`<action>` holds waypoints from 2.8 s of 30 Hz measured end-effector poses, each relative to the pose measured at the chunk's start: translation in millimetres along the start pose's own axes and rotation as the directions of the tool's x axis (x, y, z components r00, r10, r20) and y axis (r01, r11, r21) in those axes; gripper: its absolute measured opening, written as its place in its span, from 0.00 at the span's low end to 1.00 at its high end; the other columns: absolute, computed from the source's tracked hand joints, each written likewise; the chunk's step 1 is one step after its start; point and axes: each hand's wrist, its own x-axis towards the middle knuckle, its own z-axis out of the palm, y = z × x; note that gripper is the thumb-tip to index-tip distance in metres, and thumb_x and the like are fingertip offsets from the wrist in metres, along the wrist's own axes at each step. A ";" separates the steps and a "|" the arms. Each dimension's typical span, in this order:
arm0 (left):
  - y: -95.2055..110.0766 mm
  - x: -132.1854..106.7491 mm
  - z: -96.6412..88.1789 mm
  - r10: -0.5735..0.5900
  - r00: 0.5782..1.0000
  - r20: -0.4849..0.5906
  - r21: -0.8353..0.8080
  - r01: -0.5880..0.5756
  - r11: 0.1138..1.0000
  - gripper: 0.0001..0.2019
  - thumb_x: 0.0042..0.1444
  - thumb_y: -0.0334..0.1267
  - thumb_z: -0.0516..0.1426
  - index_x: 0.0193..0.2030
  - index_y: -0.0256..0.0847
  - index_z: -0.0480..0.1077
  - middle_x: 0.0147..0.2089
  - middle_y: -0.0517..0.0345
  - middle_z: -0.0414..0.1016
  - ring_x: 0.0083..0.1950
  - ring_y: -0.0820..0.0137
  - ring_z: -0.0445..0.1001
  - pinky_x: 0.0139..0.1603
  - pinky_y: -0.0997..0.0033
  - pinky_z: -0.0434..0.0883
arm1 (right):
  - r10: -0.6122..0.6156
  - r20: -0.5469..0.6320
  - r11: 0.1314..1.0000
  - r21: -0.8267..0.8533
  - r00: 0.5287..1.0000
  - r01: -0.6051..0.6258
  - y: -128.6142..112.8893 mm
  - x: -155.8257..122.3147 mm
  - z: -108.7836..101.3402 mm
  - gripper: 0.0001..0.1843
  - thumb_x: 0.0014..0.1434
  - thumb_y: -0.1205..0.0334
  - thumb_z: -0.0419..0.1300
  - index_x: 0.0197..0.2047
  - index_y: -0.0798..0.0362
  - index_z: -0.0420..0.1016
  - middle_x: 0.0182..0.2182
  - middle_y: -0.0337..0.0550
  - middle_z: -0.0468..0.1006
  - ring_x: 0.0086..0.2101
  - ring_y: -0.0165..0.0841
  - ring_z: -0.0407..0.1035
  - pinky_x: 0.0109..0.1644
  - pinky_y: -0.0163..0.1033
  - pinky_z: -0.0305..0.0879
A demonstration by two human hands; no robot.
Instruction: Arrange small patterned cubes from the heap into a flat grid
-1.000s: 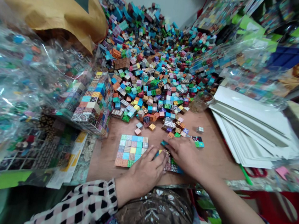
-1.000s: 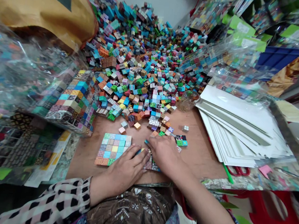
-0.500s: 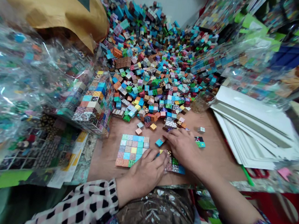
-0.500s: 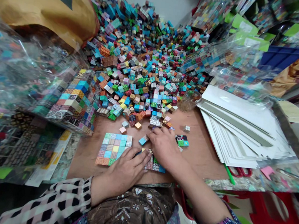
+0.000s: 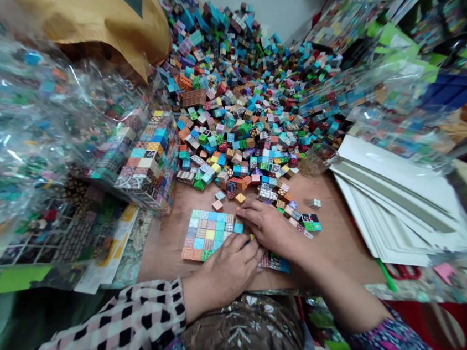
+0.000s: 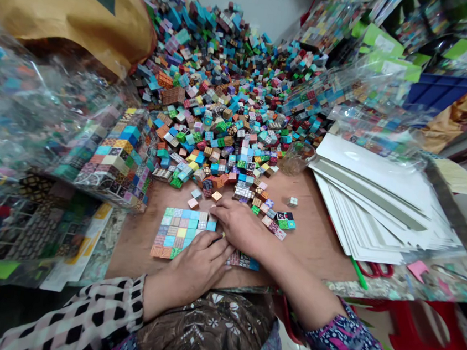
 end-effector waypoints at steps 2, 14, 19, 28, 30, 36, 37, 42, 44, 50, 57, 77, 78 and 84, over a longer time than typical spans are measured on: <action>-0.2 -0.1 0.5 0.001 1.000 -0.004 -0.006 -0.001 1.000 0.20 0.67 0.40 0.50 0.61 0.33 0.64 0.55 0.49 0.72 0.56 0.57 0.64 0.59 0.54 0.65 | -0.004 -0.011 0.999 0.044 1.000 0.004 1.5 -0.7 3.0 0.20 0.64 0.73 0.51 0.55 0.51 0.75 0.46 0.49 0.75 0.45 0.35 0.71 0.46 0.39 0.67; -2.4 -4.1 -10.5 -0.073 0.985 -0.157 0.040 0.080 0.996 0.22 0.66 0.47 0.50 0.61 0.36 0.65 0.63 0.43 0.68 0.62 0.53 0.66 0.63 0.50 0.62 | 0.026 -0.035 0.996 0.090 0.999 -0.022 5.7 0.1 1.2 0.19 0.65 0.71 0.51 0.55 0.54 0.74 0.48 0.53 0.76 0.47 0.39 0.70 0.50 0.43 0.68; -7.9 -4.0 -12.7 -0.172 0.981 -0.094 0.067 0.179 0.982 0.31 0.65 0.55 0.48 0.63 0.31 0.63 0.63 0.39 0.67 0.64 0.51 0.65 0.67 0.47 0.59 | 0.045 0.070 0.999 0.012 0.996 -0.046 -3.8 6.1 -8.1 0.22 0.63 0.67 0.55 0.60 0.48 0.71 0.48 0.51 0.75 0.47 0.41 0.68 0.50 0.43 0.64; -12.0 -6.3 -7.4 -0.200 0.980 -0.013 0.032 0.200 0.979 0.34 0.66 0.58 0.44 0.66 0.32 0.60 0.67 0.41 0.63 0.68 0.52 0.62 0.68 0.49 0.59 | 0.108 0.080 0.990 -0.104 0.991 -0.100 -0.7 7.6 -7.8 0.16 0.64 0.68 0.53 0.52 0.52 0.75 0.46 0.52 0.74 0.42 0.38 0.67 0.46 0.42 0.61; -11.8 -6.6 -7.2 -0.198 0.980 -0.020 0.030 0.199 0.980 0.34 0.65 0.58 0.45 0.66 0.32 0.60 0.68 0.40 0.61 0.68 0.51 0.61 0.68 0.49 0.59 | 0.099 0.072 0.990 -0.108 0.992 -0.090 1.9 5.6 -7.8 0.16 0.64 0.70 0.52 0.51 0.53 0.75 0.45 0.52 0.74 0.41 0.37 0.67 0.45 0.40 0.61; -10.5 -6.9 -5.4 -0.209 0.977 -0.050 0.058 0.212 0.976 0.34 0.63 0.58 0.50 0.66 0.32 0.60 0.67 0.34 0.61 0.66 0.46 0.63 0.63 0.47 0.66 | 0.035 0.085 0.997 -0.073 0.996 -0.029 2.1 6.8 -7.1 0.15 0.61 0.74 0.53 0.47 0.55 0.76 0.42 0.49 0.75 0.42 0.35 0.67 0.45 0.39 0.59; -10.5 -7.2 -4.6 -0.214 0.975 -0.057 0.062 0.218 0.974 0.35 0.63 0.58 0.50 0.66 0.32 0.60 0.67 0.33 0.60 0.66 0.45 0.63 0.62 0.46 0.67 | 0.022 0.088 0.998 -0.066 0.996 -0.016 1.5 7.8 -6.9 0.15 0.61 0.74 0.53 0.46 0.55 0.76 0.42 0.49 0.75 0.42 0.35 0.67 0.45 0.39 0.59; -11.3 -7.1 -2.3 -0.210 0.977 -0.033 0.055 0.212 0.976 0.35 0.63 0.59 0.48 0.67 0.31 0.58 0.68 0.34 0.60 0.68 0.47 0.60 0.66 0.47 0.63 | -0.005 0.086 0.999 -0.048 0.996 0.009 1.9 10.7 -6.0 0.19 0.60 0.76 0.53 0.51 0.56 0.75 0.42 0.50 0.75 0.42 0.36 0.68 0.45 0.39 0.59; -11.4 -6.4 -3.2 -0.213 0.977 -0.011 0.043 0.213 0.976 0.36 0.64 0.59 0.48 0.67 0.31 0.58 0.68 0.34 0.59 0.69 0.48 0.59 0.67 0.48 0.61 | -0.012 0.080 0.998 -0.067 0.997 0.017 3.3 10.2 -5.5 0.19 0.60 0.75 0.53 0.52 0.55 0.75 0.43 0.50 0.76 0.44 0.36 0.68 0.45 0.39 0.59; -10.7 -4.9 -6.6 -0.219 0.976 0.018 0.018 0.219 0.976 0.36 0.63 0.58 0.51 0.68 0.30 0.57 0.68 0.34 0.59 0.69 0.48 0.58 0.69 0.47 0.59 | 0.116 0.052 0.965 -0.244 0.992 -0.100 -1.8 9.3 -10.7 0.09 0.65 0.68 0.54 0.44 0.57 0.75 0.40 0.49 0.77 0.41 0.37 0.69 0.45 0.40 0.60; -10.1 -4.6 -6.6 -0.221 0.975 0.010 0.035 0.221 0.975 0.34 0.63 0.58 0.50 0.66 0.31 0.58 0.65 0.35 0.63 0.68 0.48 0.61 0.68 0.46 0.60 | 0.373 0.022 0.879 -0.329 0.928 -0.345 -21.0 18.2 -17.8 0.15 0.68 0.60 0.52 0.47 0.60 0.74 0.41 0.55 0.78 0.42 0.42 0.72 0.43 0.41 0.62; -10.8 -6.4 -7.3 -0.217 0.976 0.024 0.001 0.217 0.976 0.34 0.65 0.58 0.46 0.67 0.31 0.57 0.67 0.37 0.61 0.70 0.49 0.56 0.70 0.46 0.57 | 0.353 0.117 0.889 -0.352 0.928 -0.293 -27.6 32.4 -24.5 0.13 0.67 0.63 0.50 0.49 0.56 0.73 0.42 0.53 0.78 0.40 0.40 0.73 0.37 0.40 0.61; -10.7 -6.4 -7.3 -0.217 0.976 0.023 0.000 0.217 0.976 0.35 0.65 0.58 0.46 0.67 0.30 0.57 0.67 0.37 0.61 0.70 0.48 0.57 0.70 0.46 0.57 | 0.348 0.122 0.893 -0.345 0.929 -0.289 -27.5 29.8 -25.2 0.13 0.67 0.63 0.50 0.48 0.57 0.73 0.41 0.53 0.79 0.39 0.40 0.73 0.36 0.40 0.61; -11.1 -6.6 -5.8 -0.222 0.975 0.005 -0.011 0.222 0.975 0.35 0.64 0.59 0.47 0.67 0.30 0.57 0.68 0.37 0.60 0.70 0.50 0.57 0.70 0.48 0.57 | 0.309 0.126 0.936 -0.218 0.943 -0.277 -14.9 9.0 -19.9 0.11 0.65 0.66 0.51 0.43 0.56 0.74 0.37 0.51 0.79 0.36 0.38 0.73 0.36 0.40 0.60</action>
